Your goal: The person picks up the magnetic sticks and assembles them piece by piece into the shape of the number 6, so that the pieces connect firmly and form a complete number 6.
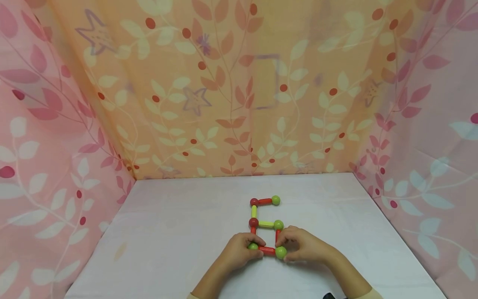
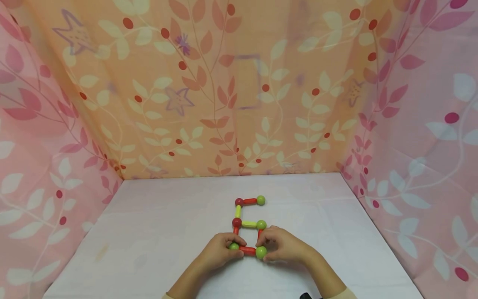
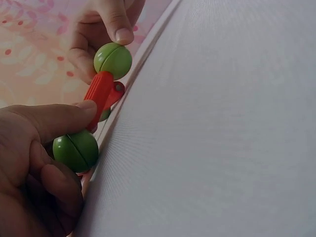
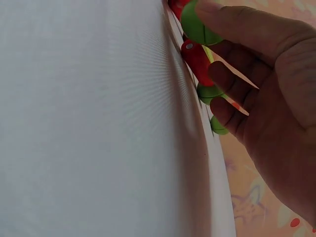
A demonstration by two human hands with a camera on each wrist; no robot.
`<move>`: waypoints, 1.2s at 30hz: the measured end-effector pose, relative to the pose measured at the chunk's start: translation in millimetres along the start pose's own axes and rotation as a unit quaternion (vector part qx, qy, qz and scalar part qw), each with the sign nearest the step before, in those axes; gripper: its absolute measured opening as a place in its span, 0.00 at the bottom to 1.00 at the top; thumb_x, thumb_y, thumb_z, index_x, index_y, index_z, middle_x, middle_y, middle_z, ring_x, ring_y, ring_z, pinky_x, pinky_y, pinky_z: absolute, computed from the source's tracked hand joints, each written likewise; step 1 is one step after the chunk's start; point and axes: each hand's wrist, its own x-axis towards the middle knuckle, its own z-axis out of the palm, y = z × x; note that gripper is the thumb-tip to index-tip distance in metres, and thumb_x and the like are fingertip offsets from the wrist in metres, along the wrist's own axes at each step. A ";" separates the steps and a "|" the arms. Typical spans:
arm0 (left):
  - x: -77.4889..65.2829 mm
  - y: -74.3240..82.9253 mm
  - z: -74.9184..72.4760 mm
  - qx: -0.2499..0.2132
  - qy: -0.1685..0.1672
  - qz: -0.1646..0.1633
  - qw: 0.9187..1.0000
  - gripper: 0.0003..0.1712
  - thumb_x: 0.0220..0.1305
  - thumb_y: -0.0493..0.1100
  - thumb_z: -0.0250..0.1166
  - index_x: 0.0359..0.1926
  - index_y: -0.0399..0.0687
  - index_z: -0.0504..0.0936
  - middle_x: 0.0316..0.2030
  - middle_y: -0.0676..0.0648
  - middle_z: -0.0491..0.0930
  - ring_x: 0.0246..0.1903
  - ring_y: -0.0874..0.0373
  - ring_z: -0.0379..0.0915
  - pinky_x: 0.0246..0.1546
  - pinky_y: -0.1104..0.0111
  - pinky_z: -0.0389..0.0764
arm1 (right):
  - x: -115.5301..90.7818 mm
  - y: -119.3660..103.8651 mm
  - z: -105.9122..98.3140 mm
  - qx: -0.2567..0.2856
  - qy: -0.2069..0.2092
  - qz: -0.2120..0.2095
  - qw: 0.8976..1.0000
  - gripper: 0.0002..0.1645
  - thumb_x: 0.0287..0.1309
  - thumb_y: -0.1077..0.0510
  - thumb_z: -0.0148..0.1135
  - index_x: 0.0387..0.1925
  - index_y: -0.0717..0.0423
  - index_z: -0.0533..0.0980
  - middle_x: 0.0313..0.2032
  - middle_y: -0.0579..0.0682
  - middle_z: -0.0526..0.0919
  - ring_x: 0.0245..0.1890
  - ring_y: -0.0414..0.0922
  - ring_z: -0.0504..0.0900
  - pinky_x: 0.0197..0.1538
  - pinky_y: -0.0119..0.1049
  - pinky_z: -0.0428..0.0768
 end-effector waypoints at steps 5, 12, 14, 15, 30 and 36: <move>0.1 0.0 -0.5 0.006 0.001 0.000 1.000 0.13 0.54 0.44 0.80 0.38 0.68 0.89 0.37 0.64 0.83 0.41 0.61 0.72 0.43 0.66 0.70 | 0.5 1.1 1.9 -0.006 -0.001 -0.012 1.000 0.21 0.51 0.54 0.79 0.47 0.38 0.81 0.47 0.38 0.83 0.51 0.39 0.77 0.59 0.34 0.75; 0.7 -1.4 -0.8 0.017 0.002 -0.001 1.000 0.13 0.54 0.44 0.80 0.38 0.69 0.89 0.37 0.64 0.83 0.40 0.61 0.72 0.42 0.66 0.69 | 2.9 -1.5 2.2 -0.019 -0.013 -0.008 1.000 0.21 0.52 0.51 0.79 0.48 0.36 0.81 0.47 0.35 0.83 0.52 0.38 0.77 0.61 0.36 0.73; 0.5 -0.9 -1.2 0.016 0.002 0.001 1.000 0.13 0.54 0.44 0.80 0.38 0.68 0.89 0.37 0.63 0.83 0.39 0.61 0.72 0.42 0.67 0.69 | 3.6 -1.4 2.3 -0.021 -0.016 -0.006 1.000 0.21 0.52 0.49 0.78 0.48 0.35 0.81 0.48 0.35 0.83 0.53 0.38 0.76 0.61 0.36 0.73; 0.5 -0.8 -1.3 0.015 0.002 0.001 1.000 0.13 0.54 0.44 0.80 0.38 0.68 0.89 0.37 0.63 0.83 0.39 0.62 0.72 0.42 0.67 0.69 | 3.8 -1.3 2.2 -0.022 -0.018 -0.006 1.000 0.21 0.52 0.49 0.78 0.48 0.35 0.81 0.48 0.35 0.83 0.53 0.38 0.76 0.62 0.36 0.73; 2.2 -2.3 0.0 0.013 0.001 0.005 1.000 0.12 0.54 0.44 0.79 0.38 0.67 0.90 0.37 0.64 0.83 0.39 0.62 0.72 0.42 0.67 0.69 | 8.9 -1.7 -7.6 -0.014 -0.052 0.027 0.998 0.23 0.54 0.50 0.77 0.52 0.37 0.82 0.50 0.36 0.84 0.54 0.38 0.76 0.63 0.38 0.73; 2.7 -1.4 0.5 0.017 -0.001 -0.002 1.000 0.12 0.54 0.44 0.80 0.38 0.66 0.90 0.37 0.64 0.83 0.39 0.60 0.72 0.43 0.65 0.69 | 13.0 -4.5 -17.0 -0.001 -0.050 0.048 0.998 0.22 0.56 0.49 0.76 0.53 0.40 0.82 0.50 0.40 0.84 0.52 0.44 0.78 0.60 0.39 0.75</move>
